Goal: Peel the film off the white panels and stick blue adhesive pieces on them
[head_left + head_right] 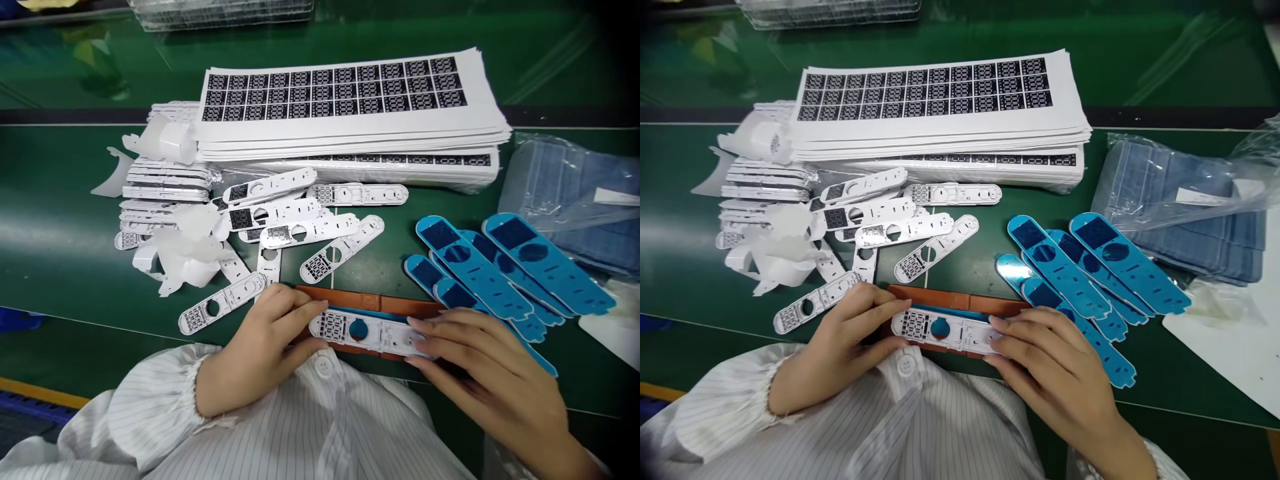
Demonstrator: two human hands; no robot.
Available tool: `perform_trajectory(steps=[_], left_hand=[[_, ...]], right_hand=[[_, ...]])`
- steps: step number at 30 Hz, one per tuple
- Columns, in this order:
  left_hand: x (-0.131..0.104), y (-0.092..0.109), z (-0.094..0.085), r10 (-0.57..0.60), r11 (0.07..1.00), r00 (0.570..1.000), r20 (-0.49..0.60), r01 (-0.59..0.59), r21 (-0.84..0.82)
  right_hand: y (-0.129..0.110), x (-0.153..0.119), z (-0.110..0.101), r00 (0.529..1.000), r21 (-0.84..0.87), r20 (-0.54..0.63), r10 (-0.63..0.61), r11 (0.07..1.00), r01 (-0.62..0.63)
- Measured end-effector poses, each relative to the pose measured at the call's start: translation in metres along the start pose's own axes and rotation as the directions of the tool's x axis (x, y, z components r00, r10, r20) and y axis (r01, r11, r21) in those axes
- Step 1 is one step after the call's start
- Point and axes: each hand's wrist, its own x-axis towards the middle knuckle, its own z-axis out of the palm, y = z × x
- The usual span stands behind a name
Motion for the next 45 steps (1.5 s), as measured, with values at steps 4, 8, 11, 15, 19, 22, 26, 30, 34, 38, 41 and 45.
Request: perform_trajectory(steps=[4,8,11,15,19,22,26,30,34,38,41,45], left_hand=[[-0.001,-0.005,0.012,0.046,0.988,0.998,-0.038,-0.039,0.15],[-0.002,-0.006,0.014,0.048,0.983,0.998,-0.036,-0.041,0.179],[-0.002,-0.006,0.015,0.03,0.985,0.999,-0.028,-0.025,0.172],[-0.003,-0.007,0.017,0.021,0.986,0.999,-0.036,-0.015,0.164],[-0.002,-0.006,0.016,0.008,0.989,0.999,-0.048,-0.001,0.147],[-0.001,-0.005,0.015,0.002,0.989,0.999,-0.039,0.003,0.148],[0.0,-0.004,0.014,0.004,0.987,0.999,-0.033,0.002,0.163],[0.002,-0.004,0.013,0.02,0.978,1.0,-0.012,-0.017,0.206],[0.003,-0.004,0.011,0.034,0.971,0.999,0.015,-0.036,0.238],[0.003,-0.005,0.011,0.043,0.972,0.999,0.033,-0.049,0.231],[0.004,-0.005,0.011,0.041,0.97,0.998,0.037,-0.049,0.239],[0.004,-0.005,0.011,0.026,0.969,0.999,0.043,-0.036,0.246]], right_hand=[[0.002,-0.004,0.006,1.0,0.009,0.001,0.024,1.0,-0.024],[0.003,-0.005,0.007,0.999,0.03,0.014,0.044,0.999,-0.044],[0.004,-0.005,0.007,0.999,0.041,0.005,0.043,0.998,-0.043],[0.003,-0.007,0.01,0.996,0.059,-0.004,0.088,0.994,-0.087],[0.002,-0.008,0.014,0.987,0.073,-0.077,0.141,0.988,-0.135],[0.001,-0.009,0.016,0.977,0.094,-0.108,0.182,0.981,-0.172],[0.002,-0.01,0.016,0.966,0.151,-0.114,0.233,0.965,-0.215],[0.002,-0.011,0.015,0.948,0.206,-0.11,0.299,0.94,-0.272],[0.001,-0.012,0.015,0.942,0.221,-0.103,0.318,0.931,-0.29],[0.001,-0.013,0.015,0.94,0.238,-0.091,0.328,0.924,-0.299],[0.001,-0.014,0.015,0.941,0.236,-0.084,0.329,0.924,-0.302],[0.002,-0.013,0.015,0.944,0.219,-0.079,0.321,0.929,-0.297]])
